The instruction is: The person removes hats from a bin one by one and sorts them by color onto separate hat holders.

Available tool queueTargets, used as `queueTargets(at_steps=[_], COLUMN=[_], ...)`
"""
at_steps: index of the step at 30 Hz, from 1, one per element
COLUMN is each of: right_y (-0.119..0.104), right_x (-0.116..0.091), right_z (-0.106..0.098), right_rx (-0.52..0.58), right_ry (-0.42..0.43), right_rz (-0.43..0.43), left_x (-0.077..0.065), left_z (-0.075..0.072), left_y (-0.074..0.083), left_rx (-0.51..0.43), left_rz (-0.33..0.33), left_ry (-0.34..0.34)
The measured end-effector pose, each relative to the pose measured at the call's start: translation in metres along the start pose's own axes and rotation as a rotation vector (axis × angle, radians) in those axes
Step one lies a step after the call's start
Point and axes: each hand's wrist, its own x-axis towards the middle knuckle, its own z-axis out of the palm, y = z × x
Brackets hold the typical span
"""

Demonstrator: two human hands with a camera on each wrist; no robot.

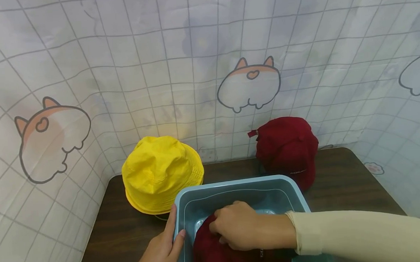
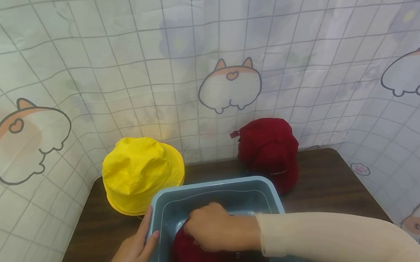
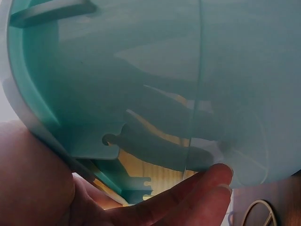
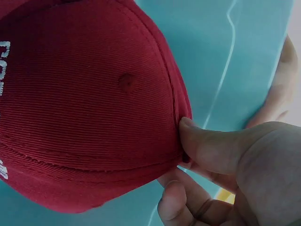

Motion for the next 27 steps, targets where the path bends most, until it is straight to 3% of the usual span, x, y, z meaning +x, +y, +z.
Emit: queueTargets(at_steps=[3,11,19,27], right_y=[0.002,0.013,0.023,0.034], right_x=[-0.006,-0.023,-0.043,-0.057], right_z=[-0.006,-0.018,-0.030,-0.040], right_rx=[0.024,0.186,0.347,0.414], right_ry=[0.021,0.036,0.159,0.235], right_rz=[0.013,0.067,0.099,0.122], left_x=[0.001,0.002,0.001,0.002], left_z=[0.000,0.003,0.004,0.004], left_y=[-0.001,-0.002,-0.002,-0.001], left_rx=[-0.002,0.051,0.079,0.098], left_rz=[-0.004,0.018,0.020,0.023], left_ry=[-0.016,0.024,0.050,0.065])
